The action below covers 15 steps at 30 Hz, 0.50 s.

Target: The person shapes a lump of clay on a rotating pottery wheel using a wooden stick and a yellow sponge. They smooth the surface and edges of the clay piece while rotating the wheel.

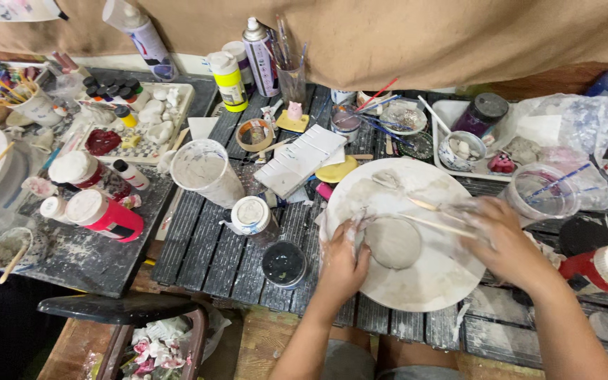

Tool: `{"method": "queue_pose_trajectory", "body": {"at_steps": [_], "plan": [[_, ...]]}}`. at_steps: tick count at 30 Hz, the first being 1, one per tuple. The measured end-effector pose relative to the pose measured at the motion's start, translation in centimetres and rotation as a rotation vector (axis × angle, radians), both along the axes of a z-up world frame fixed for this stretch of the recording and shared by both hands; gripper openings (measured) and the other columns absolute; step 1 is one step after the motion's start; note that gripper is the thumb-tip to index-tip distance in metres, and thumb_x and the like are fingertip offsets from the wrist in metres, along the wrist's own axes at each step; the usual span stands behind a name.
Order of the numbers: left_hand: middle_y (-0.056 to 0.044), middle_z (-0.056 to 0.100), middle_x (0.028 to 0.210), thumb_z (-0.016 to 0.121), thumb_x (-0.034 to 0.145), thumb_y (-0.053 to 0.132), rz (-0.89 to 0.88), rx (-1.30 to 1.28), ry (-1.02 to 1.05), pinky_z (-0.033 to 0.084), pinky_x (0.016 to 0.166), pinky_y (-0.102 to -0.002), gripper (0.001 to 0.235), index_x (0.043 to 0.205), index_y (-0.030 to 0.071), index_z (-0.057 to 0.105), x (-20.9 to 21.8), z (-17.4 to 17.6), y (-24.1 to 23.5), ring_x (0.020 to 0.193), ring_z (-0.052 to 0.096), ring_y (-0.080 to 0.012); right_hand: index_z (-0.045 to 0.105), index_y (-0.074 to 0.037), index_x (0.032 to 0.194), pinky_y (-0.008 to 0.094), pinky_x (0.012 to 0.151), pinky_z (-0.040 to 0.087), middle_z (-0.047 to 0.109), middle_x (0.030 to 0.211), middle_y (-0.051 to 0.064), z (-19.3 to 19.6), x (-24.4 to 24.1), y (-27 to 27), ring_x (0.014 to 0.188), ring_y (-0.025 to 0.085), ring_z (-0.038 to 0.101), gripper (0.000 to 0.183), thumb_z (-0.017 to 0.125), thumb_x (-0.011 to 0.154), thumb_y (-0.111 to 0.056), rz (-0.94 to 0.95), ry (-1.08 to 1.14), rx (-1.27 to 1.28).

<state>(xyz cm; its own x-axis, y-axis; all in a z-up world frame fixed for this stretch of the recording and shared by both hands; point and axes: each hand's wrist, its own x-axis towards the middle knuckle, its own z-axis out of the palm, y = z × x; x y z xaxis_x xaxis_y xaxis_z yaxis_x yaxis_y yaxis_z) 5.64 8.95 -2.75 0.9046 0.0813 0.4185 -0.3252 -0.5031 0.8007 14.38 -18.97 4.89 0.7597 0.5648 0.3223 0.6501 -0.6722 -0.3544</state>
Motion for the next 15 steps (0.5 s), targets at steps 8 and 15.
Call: {"method": "queue_pose_trajectory", "body": {"at_steps": [8,15], "plan": [[-0.035,0.059,0.131,0.065,0.088,0.009,0.028,0.079,-0.004,0.040,0.108,-0.055,0.051,0.135,-0.004,0.054,0.1,-0.4,0.2,0.122,0.056,-0.0510,0.075,-0.016,0.097,0.050,0.100,0.049,0.068,0.111,0.002,3.1,4.2,10.6,0.114,0.023,0.062,0.015,0.062,0.092,-0.018,-0.049,-0.059,-0.921],[-0.034,0.060,0.130,0.059,0.089,0.007,-0.024,0.030,-0.054,0.042,0.107,-0.055,0.053,0.139,-0.004,0.049,0.2,0.2,0.8,0.121,0.057,-0.0515,0.077,-0.010,0.092,0.048,0.091,0.051,0.070,0.104,0.009,0.8,9.2,19.5,0.108,0.029,0.062,0.027,0.074,0.079,-0.034,0.168,-0.211,-0.461]]}}
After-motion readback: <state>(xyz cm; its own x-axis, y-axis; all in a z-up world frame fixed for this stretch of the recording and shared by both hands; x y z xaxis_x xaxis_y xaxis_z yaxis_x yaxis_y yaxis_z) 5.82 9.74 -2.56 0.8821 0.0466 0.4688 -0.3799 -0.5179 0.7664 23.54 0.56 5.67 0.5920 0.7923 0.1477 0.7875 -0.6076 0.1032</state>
